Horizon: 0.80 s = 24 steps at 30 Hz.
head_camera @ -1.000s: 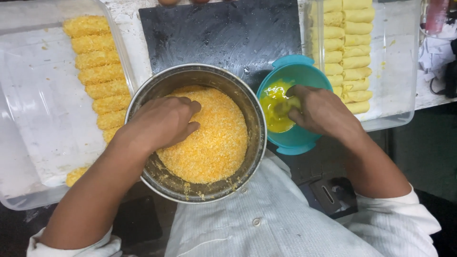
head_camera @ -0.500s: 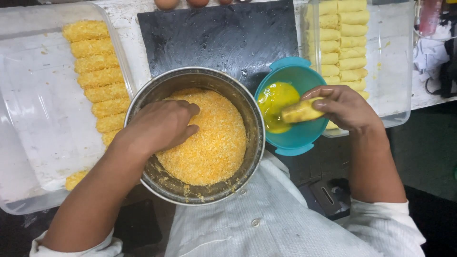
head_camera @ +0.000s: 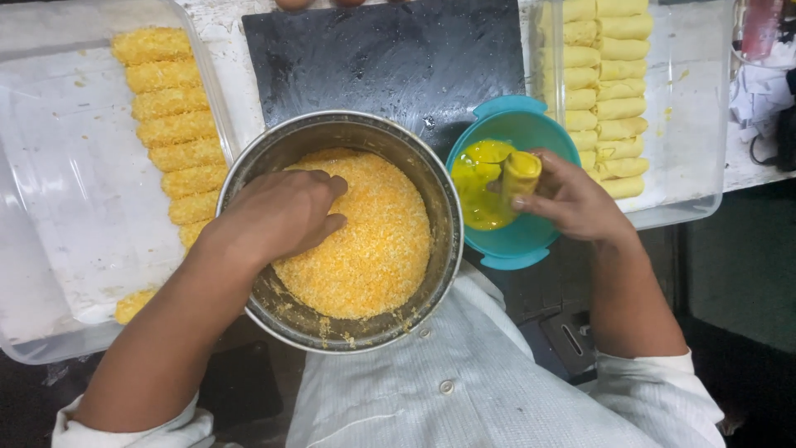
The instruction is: Coating dough rolls with egg wash and breadcrumbs before placing them on a tray.
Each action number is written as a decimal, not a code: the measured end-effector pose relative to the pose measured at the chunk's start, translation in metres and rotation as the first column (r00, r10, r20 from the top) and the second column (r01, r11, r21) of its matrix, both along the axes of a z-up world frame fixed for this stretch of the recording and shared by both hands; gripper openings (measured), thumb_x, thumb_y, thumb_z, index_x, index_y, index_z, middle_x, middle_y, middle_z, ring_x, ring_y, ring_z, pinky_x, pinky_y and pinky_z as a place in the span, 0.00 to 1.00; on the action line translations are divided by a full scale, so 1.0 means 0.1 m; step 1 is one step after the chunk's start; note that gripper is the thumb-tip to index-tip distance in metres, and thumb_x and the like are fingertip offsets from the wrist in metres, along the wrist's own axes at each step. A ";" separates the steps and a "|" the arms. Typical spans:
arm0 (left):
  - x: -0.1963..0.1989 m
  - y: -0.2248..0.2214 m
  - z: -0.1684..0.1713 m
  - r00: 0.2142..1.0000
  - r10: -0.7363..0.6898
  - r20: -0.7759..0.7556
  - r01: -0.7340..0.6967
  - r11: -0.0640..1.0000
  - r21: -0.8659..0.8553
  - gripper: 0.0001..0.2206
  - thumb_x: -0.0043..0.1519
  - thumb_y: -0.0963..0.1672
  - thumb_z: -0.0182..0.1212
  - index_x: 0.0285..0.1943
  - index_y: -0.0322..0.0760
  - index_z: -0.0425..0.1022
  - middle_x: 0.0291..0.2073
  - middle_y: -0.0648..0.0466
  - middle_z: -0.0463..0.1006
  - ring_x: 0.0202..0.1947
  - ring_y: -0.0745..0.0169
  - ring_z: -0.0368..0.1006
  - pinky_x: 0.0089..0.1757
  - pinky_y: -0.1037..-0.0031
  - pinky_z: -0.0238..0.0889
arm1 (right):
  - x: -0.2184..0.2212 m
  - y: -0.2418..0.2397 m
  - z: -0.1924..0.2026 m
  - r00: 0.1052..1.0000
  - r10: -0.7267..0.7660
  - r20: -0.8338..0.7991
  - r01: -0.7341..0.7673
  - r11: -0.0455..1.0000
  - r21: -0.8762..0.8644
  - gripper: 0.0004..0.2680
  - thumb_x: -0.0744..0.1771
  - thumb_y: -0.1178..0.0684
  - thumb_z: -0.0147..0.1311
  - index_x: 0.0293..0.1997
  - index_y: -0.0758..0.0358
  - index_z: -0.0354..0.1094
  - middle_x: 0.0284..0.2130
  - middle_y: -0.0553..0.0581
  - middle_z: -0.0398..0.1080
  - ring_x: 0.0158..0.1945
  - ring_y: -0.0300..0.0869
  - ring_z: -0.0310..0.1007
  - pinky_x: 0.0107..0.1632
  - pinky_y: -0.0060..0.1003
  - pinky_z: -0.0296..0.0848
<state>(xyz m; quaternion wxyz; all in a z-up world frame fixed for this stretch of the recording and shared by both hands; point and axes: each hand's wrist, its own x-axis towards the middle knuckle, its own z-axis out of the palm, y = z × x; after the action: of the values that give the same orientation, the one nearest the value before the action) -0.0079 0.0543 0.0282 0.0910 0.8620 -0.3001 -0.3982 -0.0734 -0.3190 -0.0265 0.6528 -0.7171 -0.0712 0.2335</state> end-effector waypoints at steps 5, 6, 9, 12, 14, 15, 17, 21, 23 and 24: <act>-0.01 0.00 0.01 1.000 0.015 -0.005 -0.015 1.000 0.000 0.20 0.63 0.48 0.51 0.62 0.35 0.70 0.44 0.43 0.80 0.45 0.45 0.78 0.45 0.57 0.71 | 0.07 0.23 0.00 0.989 0.054 0.140 0.008 0.912 -0.409 0.17 0.62 0.62 0.61 0.56 0.66 0.62 0.44 0.64 0.72 0.50 0.54 0.74 0.55 0.51 0.71; 0.00 0.00 0.01 1.000 0.014 0.003 -0.014 1.000 -0.003 0.20 0.63 0.48 0.52 0.62 0.35 0.70 0.44 0.42 0.80 0.46 0.44 0.78 0.45 0.56 0.71 | 0.08 0.32 0.07 0.990 0.064 0.128 0.005 0.876 -0.482 0.17 0.62 0.61 0.62 0.54 0.64 0.64 0.42 0.64 0.73 0.49 0.55 0.75 0.53 0.50 0.72; -0.01 0.01 0.01 1.000 0.016 0.010 -0.015 1.000 -0.013 0.20 0.63 0.48 0.52 0.61 0.34 0.71 0.44 0.42 0.79 0.46 0.43 0.77 0.45 0.55 0.71 | 0.03 0.36 0.12 0.989 0.031 0.147 0.054 0.840 -0.539 0.15 0.62 0.60 0.63 0.52 0.62 0.66 0.42 0.66 0.74 0.47 0.56 0.76 0.50 0.49 0.73; -0.01 0.01 0.01 1.000 0.015 0.011 -0.015 1.000 -0.016 0.20 0.63 0.48 0.52 0.60 0.34 0.71 0.44 0.43 0.79 0.46 0.43 0.77 0.45 0.55 0.71 | 0.00 0.16 0.14 0.980 -0.061 0.188 0.129 0.917 -0.377 0.14 0.62 0.65 0.60 0.51 0.68 0.64 0.43 0.70 0.73 0.45 0.56 0.75 0.48 0.48 0.75; -0.01 -0.01 -0.04 1.000 0.019 0.013 -0.019 1.000 -0.014 0.19 0.63 0.48 0.52 0.60 0.34 0.72 0.44 0.43 0.79 0.46 0.42 0.77 0.46 0.54 0.71 | -0.03 0.00 0.17 0.976 -0.102 0.192 0.144 0.965 -0.219 0.13 0.62 0.69 0.57 0.49 0.72 0.62 0.44 0.72 0.72 0.44 0.55 0.74 0.48 0.47 0.77; -0.01 -0.02 -0.09 1.000 0.012 0.012 -0.012 1.000 0.021 0.16 0.64 0.49 0.51 0.55 0.37 0.70 0.46 0.44 0.77 0.47 0.40 0.74 0.45 0.52 0.67 | -0.07 -0.07 0.19 0.979 -0.143 0.146 0.149 0.988 -0.030 0.15 0.63 0.66 0.55 0.54 0.65 0.59 0.47 0.68 0.70 0.52 0.56 0.73 0.54 0.46 0.77; -0.02 -0.03 -0.08 1.000 0.011 0.014 -0.012 0.998 0.060 0.14 0.64 0.50 0.50 0.49 0.39 0.69 0.48 0.45 0.76 0.47 0.38 0.72 0.44 0.50 0.64 | -0.13 -0.23 0.14 0.981 -0.168 0.094 0.152 0.975 0.163 0.17 0.65 0.63 0.54 0.58 0.58 0.56 0.50 0.63 0.69 0.59 0.56 0.71 0.59 0.46 0.77; -0.01 -0.08 0.09 0.999 0.014 -0.038 -0.014 1.000 0.022 0.16 0.66 0.49 0.49 0.59 0.41 0.68 0.53 0.47 0.73 0.51 0.43 0.71 0.47 0.53 0.65 | -0.19 -0.45 -0.08 0.952 -0.283 -0.115 0.303 0.834 0.461 0.11 0.65 0.61 0.55 0.52 0.61 0.63 0.50 0.65 0.65 0.52 0.49 0.68 0.51 0.37 0.79; 0.01 -0.12 0.14 0.999 0.000 -0.034 0.000 1.000 0.022 0.16 0.66 0.50 0.49 0.58 0.40 0.68 0.52 0.47 0.73 0.50 0.43 0.71 0.46 0.53 0.65 | -0.20 -0.47 -0.12 0.941 -0.315 -0.126 0.336 0.811 0.479 0.08 0.67 0.57 0.54 0.49 0.61 0.64 0.49 0.65 0.65 0.50 0.50 0.69 0.51 0.41 0.79; 0.03 -0.13 0.17 0.998 -0.028 -0.054 0.032 0.998 0.062 0.17 0.66 0.50 0.49 0.60 0.42 0.66 0.54 0.48 0.72 0.52 0.45 0.70 0.48 0.54 0.65 | -0.20 -0.45 -0.12 0.922 -0.356 -0.154 0.386 0.808 0.446 0.05 0.68 0.57 0.53 0.47 0.60 0.64 0.48 0.64 0.66 0.49 0.50 0.70 0.51 0.42 0.79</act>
<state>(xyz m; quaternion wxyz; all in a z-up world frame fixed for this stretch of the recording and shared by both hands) -0.0052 0.0409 0.0449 0.0656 0.8491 -0.2978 -0.4314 -0.0937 -0.3639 -0.0385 0.8410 -0.5305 0.0364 0.0999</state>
